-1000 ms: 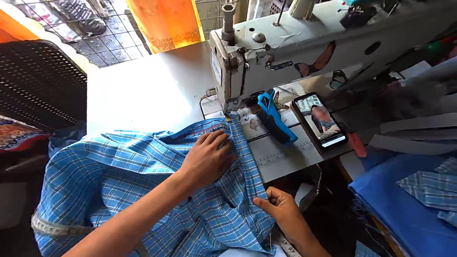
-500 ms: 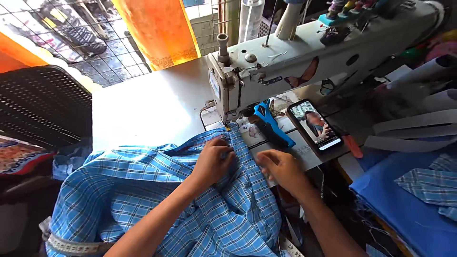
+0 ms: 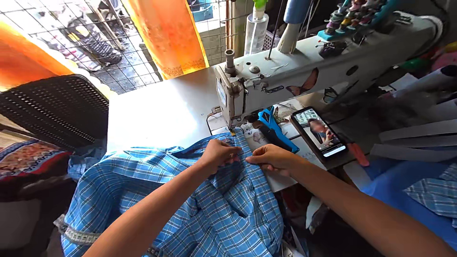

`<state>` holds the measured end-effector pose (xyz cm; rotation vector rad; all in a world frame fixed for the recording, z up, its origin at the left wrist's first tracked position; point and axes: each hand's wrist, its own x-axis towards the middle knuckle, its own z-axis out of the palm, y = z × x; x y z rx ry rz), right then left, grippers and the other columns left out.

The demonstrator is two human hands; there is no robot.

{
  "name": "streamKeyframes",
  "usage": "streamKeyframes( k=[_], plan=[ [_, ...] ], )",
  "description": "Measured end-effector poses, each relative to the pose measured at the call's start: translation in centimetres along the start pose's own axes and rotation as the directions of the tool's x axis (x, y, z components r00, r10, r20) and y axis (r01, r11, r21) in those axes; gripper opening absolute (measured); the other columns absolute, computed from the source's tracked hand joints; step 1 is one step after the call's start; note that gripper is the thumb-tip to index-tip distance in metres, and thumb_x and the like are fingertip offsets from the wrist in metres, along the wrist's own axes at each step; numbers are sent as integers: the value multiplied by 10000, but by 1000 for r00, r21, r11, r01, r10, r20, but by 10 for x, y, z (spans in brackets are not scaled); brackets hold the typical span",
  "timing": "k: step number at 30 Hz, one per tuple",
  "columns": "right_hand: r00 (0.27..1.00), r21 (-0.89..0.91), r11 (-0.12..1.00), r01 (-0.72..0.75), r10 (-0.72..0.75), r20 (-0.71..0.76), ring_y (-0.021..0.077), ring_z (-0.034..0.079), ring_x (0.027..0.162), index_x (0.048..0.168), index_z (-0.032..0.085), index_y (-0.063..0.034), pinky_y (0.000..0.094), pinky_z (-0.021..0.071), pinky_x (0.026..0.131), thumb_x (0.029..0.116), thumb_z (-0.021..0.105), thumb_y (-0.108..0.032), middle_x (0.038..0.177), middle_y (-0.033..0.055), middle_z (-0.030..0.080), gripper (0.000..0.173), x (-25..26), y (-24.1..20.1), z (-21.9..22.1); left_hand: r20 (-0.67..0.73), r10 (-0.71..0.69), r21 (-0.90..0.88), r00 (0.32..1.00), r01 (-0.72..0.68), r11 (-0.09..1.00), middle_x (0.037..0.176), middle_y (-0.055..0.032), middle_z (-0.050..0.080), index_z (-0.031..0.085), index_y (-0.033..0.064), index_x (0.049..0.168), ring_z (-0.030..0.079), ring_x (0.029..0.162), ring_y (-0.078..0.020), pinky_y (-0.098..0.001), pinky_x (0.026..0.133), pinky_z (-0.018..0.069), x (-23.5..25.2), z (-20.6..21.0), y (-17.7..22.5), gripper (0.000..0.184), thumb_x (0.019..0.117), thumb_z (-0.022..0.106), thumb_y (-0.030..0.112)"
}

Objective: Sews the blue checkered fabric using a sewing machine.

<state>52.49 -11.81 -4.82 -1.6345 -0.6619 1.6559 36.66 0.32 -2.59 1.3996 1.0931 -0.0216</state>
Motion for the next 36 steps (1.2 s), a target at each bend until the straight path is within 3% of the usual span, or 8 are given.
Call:
streamKeyframes(
  k=[10, 13, 15, 17, 20, 22, 25, 36],
  plan=[
    [998, 75, 997, 23, -18, -61, -19, 361, 375, 877, 611, -66, 124, 304, 363, 1018, 637, -167, 560, -58, 491, 176, -6, 9, 7, 42, -26, -167, 999, 33, 985, 616, 43, 553, 660, 14, 956, 372, 420, 20, -137, 396, 292, 8, 9, -1, 153, 1039, 571, 107],
    [982, -233, 966, 115, -145, -118, 7, 421, 413, 915, 654, -30, 155, 368, 403, 1031, 627, -239, 620, -31, 538, 241, -10, 12, 7, 85, -51, -234, 995, 70, 970, 591, 64, 491, 588, 54, 870, 343, 409, 28, -126, 383, 275, 10, 13, -1, 205, 1055, 507, 89],
    [938, -614, 778, 131, -298, -179, 120, 553, 623, 974, 699, -18, 300, 472, 601, 1019, 635, -358, 778, 55, 615, 349, -16, 9, 8, 90, -46, -243, 995, 67, 968, 579, 69, 478, 571, 66, 849, 348, 407, 28, -125, 384, 282, 10, 16, -4, 221, 1057, 502, 92],
    [831, -772, 604, 199, -521, -193, 333, 679, 865, 1033, 716, 34, 530, 520, 808, 1014, 631, -351, 914, 193, 704, 394, -18, 11, 11, 82, -10, -223, 997, 28, 974, 571, 68, 486, 586, 59, 878, 368, 411, 22, -131, 394, 297, 10, 17, -9, 210, 1065, 508, 116],
    [562, -882, 298, 364, -826, -47, 336, 729, 896, 1071, 738, 13, 495, 590, 803, 1024, 595, -217, 976, 173, 732, 275, 3, 25, 6, 71, 55, -197, 996, -41, 980, 583, 60, 498, 617, 26, 934, 405, 431, 13, -136, 420, 338, 7, 19, -16, 217, 1077, 511, 151],
    [511, -883, 189, 429, -857, 64, 306, 702, 1114, 1197, 727, -17, 442, 566, 954, 1042, 549, -173, 1188, 153, 724, 282, 15, 29, 0, 67, 81, -178, 994, -68, 982, 581, 58, 506, 629, 15, 942, 413, 434, 13, -135, 425, 340, 5, 21, -18, 237, 1081, 512, 167],
    [518, -870, 122, 478, -839, 167, 308, 588, 1333, 1309, 683, -29, 427, 469, 1114, 1069, 477, -155, 1376, 136, 657, 340, 29, 34, -5, 82, 85, -176, 993, -69, 982, 582, 58, 513, 637, 15, 943, 405, 433, 13, -138, 422, 327, 5, 20, -19, 224, 1075, 521, 155],
    [562, -850, 44, 525, -768, 308, 312, 529, 1395, 1411, 612, -42, 441, 416, 1161, 1003, 450, 39, 1462, 135, 593, 446, 32, 31, -12, 97, 57, -192, 994, -37, 981, 576, 54, 521, 616, 18, 896, 404, 420, 11, -141, 408, 322, 6, 18, -21, 242, 1072, 528, 160]
  ],
)
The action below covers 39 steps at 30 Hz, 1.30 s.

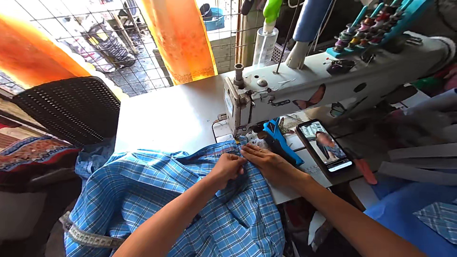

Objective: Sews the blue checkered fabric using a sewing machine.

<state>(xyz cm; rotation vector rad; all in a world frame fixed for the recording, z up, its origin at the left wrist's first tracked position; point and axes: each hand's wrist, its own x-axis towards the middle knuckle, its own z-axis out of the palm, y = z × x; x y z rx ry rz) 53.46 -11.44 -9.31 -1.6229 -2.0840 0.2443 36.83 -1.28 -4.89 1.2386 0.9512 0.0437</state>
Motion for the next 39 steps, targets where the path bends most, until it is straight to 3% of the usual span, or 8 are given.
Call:
streamKeyframes(
  k=[6, 8, 10, 12, 14, 16, 26, 39],
  plan=[
    [994, -108, 992, 67, -76, -78, 322, 579, 1345, 1377, 639, -36, 467, 443, 1138, 982, 459, 48, 1429, 138, 621, 442, -1, 3, 10, 23, -31, 52, 999, 29, 998, 549, 47, 549, 590, 39, 818, 439, 395, 2, -147, 392, 345, -1, 1, 1, 332, 1095, 472, 177],
    [993, -155, 986, 67, -81, -89, 324, 583, 1340, 1381, 636, -41, 489, 449, 1125, 968, 472, 62, 1433, 132, 619, 457, -3, 1, 13, 21, -16, 284, 1000, 10, 959, 563, 26, 593, 612, 32, 800, 518, 421, -31, -179, 423, 422, -2, 1, 6, 388, 1102, 468, 230],
    [991, -203, 977, 71, -93, -100, 328, 590, 1332, 1379, 635, -36, 495, 462, 1109, 959, 484, 69, 1433, 137, 618, 459, -3, 0, 16, 11, 33, 725, 999, -31, 688, 753, -67, 682, 690, 2, 910, 665, 647, -151, -334, 638, 561, -11, -2, 22, 420, 1093, 484, 320],
    [988, -251, 965, 72, -104, -117, 330, 602, 1316, 1366, 641, -30, 472, 482, 1095, 957, 497, 70, 1423, 155, 622, 445, -2, -1, 17, 13, 193, 913, 981, -90, 398, 1030, -206, 714, 711, -8, 1092, 688, 1008, -368, -575, 878, 512, -27, -1, 30, 386, 1066, 525, 330],
    [986, -264, 962, 72, -109, -126, 346, 617, 1292, 1335, 660, -18, 458, 496, 1082, 945, 513, 82, 1397, 186, 630, 429, -3, -3, 17, 197, 600, 928, 775, -344, 141, 1078, -179, 728, 756, 42, 1091, 687, 1072, -375, -566, 903, 523, -22, -18, 1, 272, 1019, 594, 249],
    [975, -294, 952, 82, -137, -173, 333, 653, 1242, 1278, 695, -12, 426, 516, 1062, 948, 519, 70, 1331, 184, 672, 382, -3, -3, 20, 338, 733, 868, 590, -496, -1, 1279, -149, 688, 728, 94, 1225, 603, 1275, -360, -563, 1046, 461, -3, -39, -22, 285, 1023, 565, 211],
    [950, -301, 953, 25, -116, -289, 295, 696, 1170, 1193, 736, -45, 433, 531, 1038, 965, 527, 35, 1222, 126, 734, 319, -4, -8, 27, 353, 834, 840, 424, -537, -82, 1270, -111, 701, 730, 181, 1271, 646, 1225, -306, -522, 993, 507, 26, -51, -51, 354, 994, 515, 225],
    [968, -288, 957, -6, -67, -242, 274, 682, 1190, 1219, 731, -90, 479, 500, 1061, 946, 528, 50, 1244, 106, 725, 368, 0, -5, 23, 328, 859, 835, 393, -547, -69, 1253, -89, 716, 760, 192, 1217, 638, 1247, -275, -500, 1006, 496, 37, -55, -52, 338, 987, 516, 233]
  ],
)
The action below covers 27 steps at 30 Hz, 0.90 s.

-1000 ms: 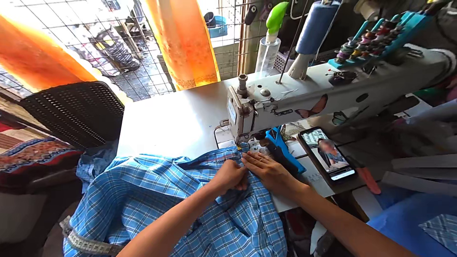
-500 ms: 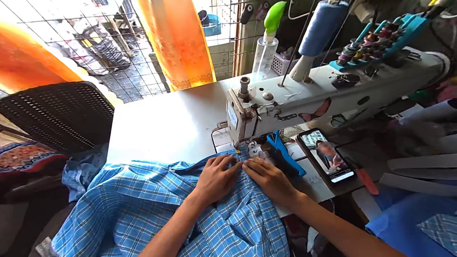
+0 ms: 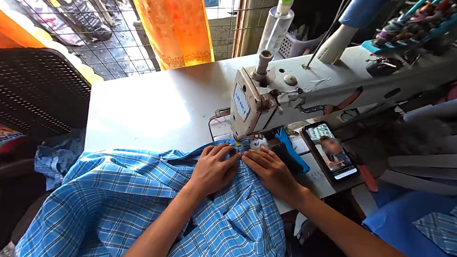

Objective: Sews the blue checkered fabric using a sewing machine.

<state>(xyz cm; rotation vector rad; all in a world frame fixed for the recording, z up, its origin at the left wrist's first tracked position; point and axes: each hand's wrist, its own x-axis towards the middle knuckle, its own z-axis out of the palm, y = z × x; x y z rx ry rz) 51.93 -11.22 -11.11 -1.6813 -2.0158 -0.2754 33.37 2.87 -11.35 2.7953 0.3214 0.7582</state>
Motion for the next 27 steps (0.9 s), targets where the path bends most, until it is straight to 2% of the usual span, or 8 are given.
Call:
streamKeyframes(
  k=[3, 13, 19, 27],
  plan=[
    [1000, 26, 999, -21, 20, 22, 291, 668, 1209, 1230, 726, -100, 494, 488, 1076, 945, 529, 34, 1266, 122, 710, 372, 1, 2, 1, -5, 1, 9, 1000, -1, 1000, 1241, -96, 708, 756, 198, 1219, 637, 1234, -273, -502, 996, 495, 0, 1, -1, 333, 988, 520, 239],
    [1000, 28, 1000, -5, 4, 22, 300, 675, 1201, 1232, 730, -85, 449, 511, 1057, 933, 542, 47, 1267, 130, 713, 378, 7, 6, 3, -10, 1, -11, 1000, -1, 1000, 1244, -114, 710, 759, 175, 1203, 626, 1254, -307, -533, 1002, 485, 3, 0, -6, 324, 985, 528, 236],
    [1000, 32, 999, -14, 13, 26, 307, 669, 1212, 1231, 735, -91, 457, 520, 1046, 917, 552, 65, 1276, 139, 707, 395, 11, 9, 5, -29, -10, -13, 1000, 9, 1000, 1224, -101, 721, 770, 134, 1106, 641, 1237, -287, -517, 1000, 496, 7, 1, -11, 276, 980, 561, 262],
    [999, 80, 996, -42, 40, 26, 316, 650, 1225, 1231, 736, -87, 426, 531, 1018, 920, 582, 63, 1317, 138, 683, 378, 14, 12, 10, -23, -15, -9, 1000, 15, 1000, 1226, -108, 724, 760, 98, 1099, 643, 1242, -288, -527, 1014, 493, 13, 0, -15, 269, 972, 586, 259]
  ],
)
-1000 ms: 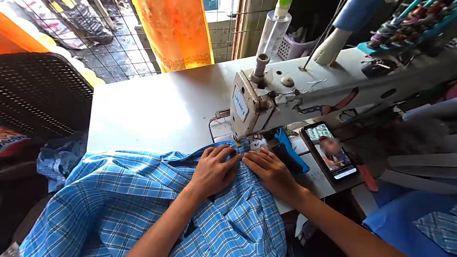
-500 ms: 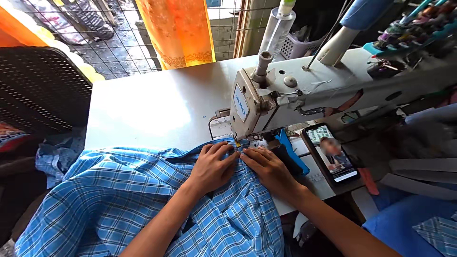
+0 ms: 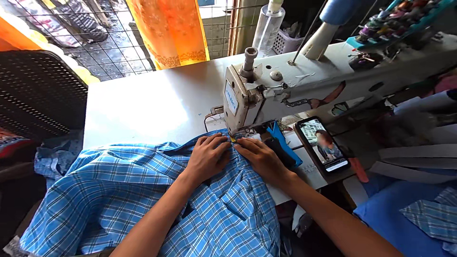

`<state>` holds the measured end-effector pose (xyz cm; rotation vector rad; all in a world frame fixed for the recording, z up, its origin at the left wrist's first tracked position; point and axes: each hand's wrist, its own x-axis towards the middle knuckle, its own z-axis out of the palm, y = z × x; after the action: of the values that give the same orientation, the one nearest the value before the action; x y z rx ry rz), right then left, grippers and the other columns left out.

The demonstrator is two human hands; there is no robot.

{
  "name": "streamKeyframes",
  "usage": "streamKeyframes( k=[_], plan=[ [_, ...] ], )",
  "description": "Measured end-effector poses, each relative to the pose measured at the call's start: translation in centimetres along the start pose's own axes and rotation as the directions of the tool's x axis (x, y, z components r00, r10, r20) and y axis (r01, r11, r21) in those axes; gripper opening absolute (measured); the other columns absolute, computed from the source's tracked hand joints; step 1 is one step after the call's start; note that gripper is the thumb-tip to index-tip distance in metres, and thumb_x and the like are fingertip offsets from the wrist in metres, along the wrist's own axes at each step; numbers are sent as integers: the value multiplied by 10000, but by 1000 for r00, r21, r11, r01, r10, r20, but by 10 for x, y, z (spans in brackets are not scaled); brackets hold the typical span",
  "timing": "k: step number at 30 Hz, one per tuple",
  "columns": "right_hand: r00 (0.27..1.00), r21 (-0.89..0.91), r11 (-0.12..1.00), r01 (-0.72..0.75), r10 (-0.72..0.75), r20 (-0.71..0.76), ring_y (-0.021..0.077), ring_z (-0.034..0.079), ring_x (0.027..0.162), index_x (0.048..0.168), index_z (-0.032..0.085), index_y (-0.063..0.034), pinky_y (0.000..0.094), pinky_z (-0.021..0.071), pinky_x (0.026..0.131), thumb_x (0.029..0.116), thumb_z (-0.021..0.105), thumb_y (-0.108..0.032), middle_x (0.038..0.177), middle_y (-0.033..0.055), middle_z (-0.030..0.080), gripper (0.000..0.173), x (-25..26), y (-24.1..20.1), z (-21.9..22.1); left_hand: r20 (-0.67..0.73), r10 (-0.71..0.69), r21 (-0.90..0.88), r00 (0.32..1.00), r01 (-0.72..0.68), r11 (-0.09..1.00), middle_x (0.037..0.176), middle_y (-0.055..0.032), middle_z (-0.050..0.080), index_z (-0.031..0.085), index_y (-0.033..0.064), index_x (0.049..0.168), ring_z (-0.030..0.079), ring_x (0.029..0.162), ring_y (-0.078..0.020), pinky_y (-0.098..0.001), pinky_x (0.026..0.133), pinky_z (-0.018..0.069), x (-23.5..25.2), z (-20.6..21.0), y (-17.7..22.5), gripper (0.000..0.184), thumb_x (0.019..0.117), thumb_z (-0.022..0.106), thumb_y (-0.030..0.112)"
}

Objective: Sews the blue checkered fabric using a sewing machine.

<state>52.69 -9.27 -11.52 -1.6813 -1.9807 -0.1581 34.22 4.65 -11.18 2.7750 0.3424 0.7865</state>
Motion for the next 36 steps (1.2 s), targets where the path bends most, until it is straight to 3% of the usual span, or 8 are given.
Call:
streamKeyframes(
  k=[6, 10, 13, 16, 20, 26, 30, 36],
  plan=[
    [876, 295, 834, -467, 482, 23, 219, 719, 980, 1228, 715, -31, 375, 599, 858, 1019, 575, -100, 1169, 147, 709, 260, -11, -30, -40, 21, -232, 117, 972, 228, 967, 1136, -169, 701, 761, 63, 1018, 663, 1098, -375, -570, 901, 518, -21, -46, 62, 209, 972, 646, 231],
    [515, 526, 243, -815, 720, 466, 138, 726, 914, 1334, 596, -24, 290, 606, 787, 1044, 597, -189, 1134, 116, 706, 334, -13, -48, -73, 169, -558, 291, 812, 500, 816, 946, -265, 701, 731, -41, 960, 680, 936, -497, -653, 760, 518, -58, -81, 96, 451, 906, 735, 407],
    [396, 548, -31, -836, 659, 640, 96, 652, 809, 1341, 566, -31, 252, 541, 694, 1039, 608, -195, 1064, 92, 671, 346, -4, -53, -81, 177, -657, 316, 733, 590, 743, 917, -282, 690, 702, -67, 977, 686, 872, -509, -671, 686, 517, -72, -85, 96, 528, 947, 662, 459],
    [389, 562, -196, -804, 541, 745, 67, 626, 724, 1240, 600, -21, 217, 535, 650, 1036, 611, -200, 951, 50, 657, 272, 0, -50, -79, 185, -741, 271, 646, 691, 670, 1013, -332, 657, 671, -76, 1077, 669, 865, -549, -721, 656, 493, -80, -100, 98, 484, 964, 679, 394],
    [469, 596, -183, -782, 457, 756, 67, 665, 737, 1046, 643, -16, 233, 567, 706, 1028, 618, -172, 852, 25, 685, 159, 0, -49, -72, 190, -838, 343, 512, 765, 545, 1228, -421, 544, 569, -152, 1228, 576, 1097, -620, -726, 781, 492, -99, -105, 100, 1008, 668, 865, 632],
    [506, 616, -139, -775, 447, 738, 88, 682, 820, 1188, 565, -11, 252, 583, 772, 1029, 598, -104, 978, 66, 671, 188, -1, -60, -74, 321, -861, 255, 395, 839, 480, 1052, -340, 653, 600, -117, 1173, 649, 993, -547, -729, 802, 482, -99, -111, 100, 663, 860, 812, 427],
    [483, 630, -250, -735, 460, 746, 101, 692, 814, 1208, 555, -12, 259, 592, 765, 1040, 566, -81, 966, 68, 678, 182, -3, -61, -74, 330, -819, 172, 470, 823, 542, 874, -278, 672, 654, -75, 1044, 665, 845, -497, -700, 720, 485, -104, -107, 94, 365, 938, 725, 267],
    [478, 672, -324, -666, 506, 718, 110, 702, 786, 1172, 570, 4, 263, 605, 744, 1028, 566, -42, 934, 68, 689, 151, -12, -64, -68, -105, -685, 265, 721, 684, 680, 771, -275, 660, 654, -86, 953, 670, 697, -499, -671, 585, 488, -88, -101, 88, 219, 817, 752, 55]
  ],
)
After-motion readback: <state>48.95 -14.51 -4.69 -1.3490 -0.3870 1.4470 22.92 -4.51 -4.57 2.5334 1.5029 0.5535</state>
